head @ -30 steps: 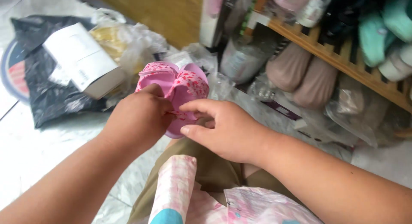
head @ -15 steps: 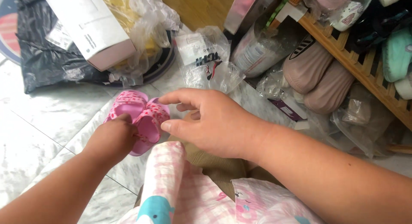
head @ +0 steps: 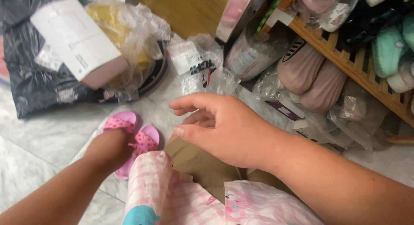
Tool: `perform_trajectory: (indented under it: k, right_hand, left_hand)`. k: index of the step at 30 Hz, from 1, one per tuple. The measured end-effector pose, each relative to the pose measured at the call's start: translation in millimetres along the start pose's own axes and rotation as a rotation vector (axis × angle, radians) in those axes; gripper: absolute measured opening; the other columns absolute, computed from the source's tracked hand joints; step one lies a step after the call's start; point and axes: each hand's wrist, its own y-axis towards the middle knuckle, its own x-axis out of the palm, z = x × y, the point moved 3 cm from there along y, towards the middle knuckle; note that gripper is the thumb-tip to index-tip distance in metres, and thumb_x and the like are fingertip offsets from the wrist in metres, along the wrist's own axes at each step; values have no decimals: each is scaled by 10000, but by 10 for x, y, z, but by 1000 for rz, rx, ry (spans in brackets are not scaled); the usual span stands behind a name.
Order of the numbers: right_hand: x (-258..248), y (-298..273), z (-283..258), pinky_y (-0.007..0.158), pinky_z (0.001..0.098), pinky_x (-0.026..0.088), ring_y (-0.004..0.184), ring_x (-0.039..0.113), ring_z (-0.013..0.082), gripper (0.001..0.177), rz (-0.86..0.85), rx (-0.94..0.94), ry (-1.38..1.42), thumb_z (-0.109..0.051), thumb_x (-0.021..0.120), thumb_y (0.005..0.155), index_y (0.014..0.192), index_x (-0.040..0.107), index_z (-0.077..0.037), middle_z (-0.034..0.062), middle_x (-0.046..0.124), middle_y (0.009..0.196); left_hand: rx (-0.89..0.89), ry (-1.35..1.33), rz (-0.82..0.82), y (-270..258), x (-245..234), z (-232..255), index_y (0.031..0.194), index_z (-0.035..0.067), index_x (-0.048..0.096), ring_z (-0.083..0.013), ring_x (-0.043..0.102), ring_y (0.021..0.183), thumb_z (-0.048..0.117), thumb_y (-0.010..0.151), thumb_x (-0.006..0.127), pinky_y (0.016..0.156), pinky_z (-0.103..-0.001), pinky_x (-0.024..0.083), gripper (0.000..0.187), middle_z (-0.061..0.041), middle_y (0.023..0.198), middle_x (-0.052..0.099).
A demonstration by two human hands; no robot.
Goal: Organizing various pairs of shoes and sandals on a shoe rack.
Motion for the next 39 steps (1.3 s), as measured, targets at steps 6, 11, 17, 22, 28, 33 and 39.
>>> perform_trajectory:
  k: [6,11,17,22,28,33,39]
  right_hand:
    - [-321,-246,-23,954,300,590,1090,716,135,448,206,-13,115,-173,688,905,1329,638,-39,64,714,1289]
    - [-694,-627,146,959,298,573,1063,695,126,431,436,-26,171,-165,675,920,1329,645,-30,66,734,1266]
    - [-1202,-1158,415,897,271,560,1042,673,95,410,676,61,223,-163,673,909,1300,666,-42,37,733,1242]
    - [-1674,-1551,658,776,311,511,937,616,150,394,847,167,282,-158,698,991,1370,661,-56,143,739,1107]
    - [-2289,-1680,648,828,243,570,956,676,83,381,901,-23,258,-167,664,941,1294,660,-24,36,753,1128]
    - [-2677,-1683,766,784,253,580,906,678,100,390,909,69,270,-160,677,914,1288,666,-48,31,746,1104]
    - [-2872,-1653,870,792,248,587,949,680,82,386,886,31,256,-174,670,926,1285,660,-34,18,745,1106]
  left_hand:
    - [427,-140,294,-98,-1251,1058,1040,152,783,-346,672,1042,195,818,671,903,-462,530,252,-116,1088,714]
    - [714,-173,383,-251,-1837,2024,1063,117,770,-376,663,1022,202,799,720,877,-477,522,282,-147,1094,705]
    - [1049,-239,411,-480,-2217,3164,1087,101,754,-387,667,985,165,813,714,835,-471,529,284,-146,1096,712]
    - [1154,-278,514,-316,-2391,4048,1110,84,728,-398,663,1023,147,761,743,860,-468,530,355,-177,1156,681]
    - [1166,-324,702,-69,-2652,4885,1348,42,584,-441,637,1111,118,777,737,927,-487,520,596,-222,1385,565]
    - [925,-107,647,441,-2733,5329,1539,95,329,-490,571,1190,195,813,740,977,-499,493,840,-309,1438,431]
    - [828,161,824,858,-2799,5600,1584,62,81,-580,415,1328,313,831,747,1076,-539,397,1035,-352,1484,360]
